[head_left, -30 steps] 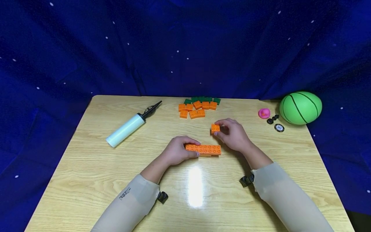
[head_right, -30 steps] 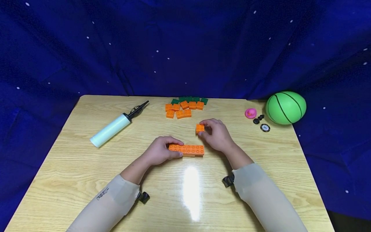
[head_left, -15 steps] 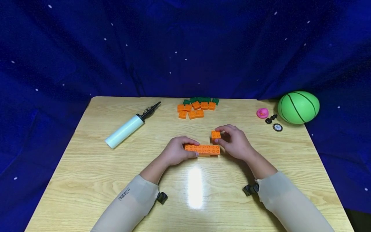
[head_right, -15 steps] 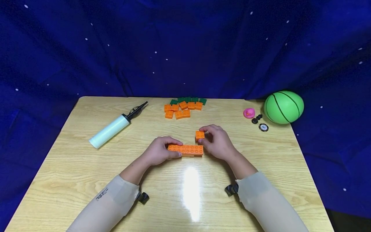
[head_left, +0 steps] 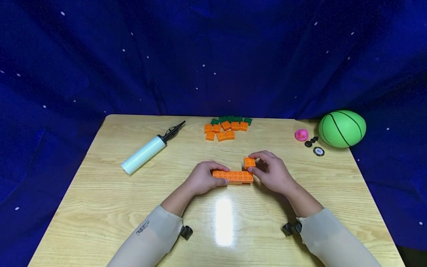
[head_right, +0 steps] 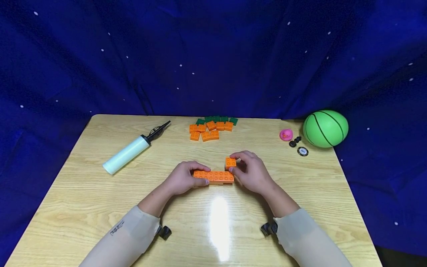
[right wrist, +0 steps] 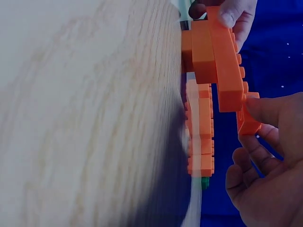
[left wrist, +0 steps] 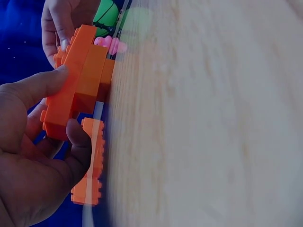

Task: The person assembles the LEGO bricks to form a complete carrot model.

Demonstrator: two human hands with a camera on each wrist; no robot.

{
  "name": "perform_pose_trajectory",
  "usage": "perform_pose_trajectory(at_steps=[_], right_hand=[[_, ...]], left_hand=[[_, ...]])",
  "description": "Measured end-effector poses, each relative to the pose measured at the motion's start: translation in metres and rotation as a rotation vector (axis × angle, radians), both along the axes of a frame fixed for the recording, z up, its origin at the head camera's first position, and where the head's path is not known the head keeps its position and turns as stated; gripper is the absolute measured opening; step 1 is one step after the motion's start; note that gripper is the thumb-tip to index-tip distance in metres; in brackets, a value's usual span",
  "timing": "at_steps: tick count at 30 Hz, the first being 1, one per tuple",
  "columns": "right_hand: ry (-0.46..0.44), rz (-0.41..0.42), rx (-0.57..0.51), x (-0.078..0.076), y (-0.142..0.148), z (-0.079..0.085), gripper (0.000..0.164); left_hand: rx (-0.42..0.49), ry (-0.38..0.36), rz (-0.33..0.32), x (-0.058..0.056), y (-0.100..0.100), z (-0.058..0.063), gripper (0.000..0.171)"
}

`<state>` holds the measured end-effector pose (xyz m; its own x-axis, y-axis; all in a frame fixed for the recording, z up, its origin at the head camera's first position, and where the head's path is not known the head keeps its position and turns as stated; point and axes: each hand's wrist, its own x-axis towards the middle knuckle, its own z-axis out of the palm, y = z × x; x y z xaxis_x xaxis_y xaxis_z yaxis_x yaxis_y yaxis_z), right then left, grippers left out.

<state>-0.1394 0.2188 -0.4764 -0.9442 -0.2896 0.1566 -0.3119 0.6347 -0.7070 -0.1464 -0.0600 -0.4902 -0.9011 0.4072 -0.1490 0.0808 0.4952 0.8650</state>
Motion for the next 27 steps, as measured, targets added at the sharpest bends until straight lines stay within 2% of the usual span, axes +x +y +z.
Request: perform_pose_trajectory(at_steps=[20, 27], right_hand=[[0.008, 0.046, -0.024, 0.023, -0.001, 0.001, 0.039], [0.017, 0.051, -0.028, 0.028, -0.003, 0.000, 0.036]], left_hand=[[0.004, 0.004, -0.002, -0.001, 0.000, -0.001, 0.031], [0.009, 0.006, 0.002, -0.001, 0.000, -0.002, 0.031]])
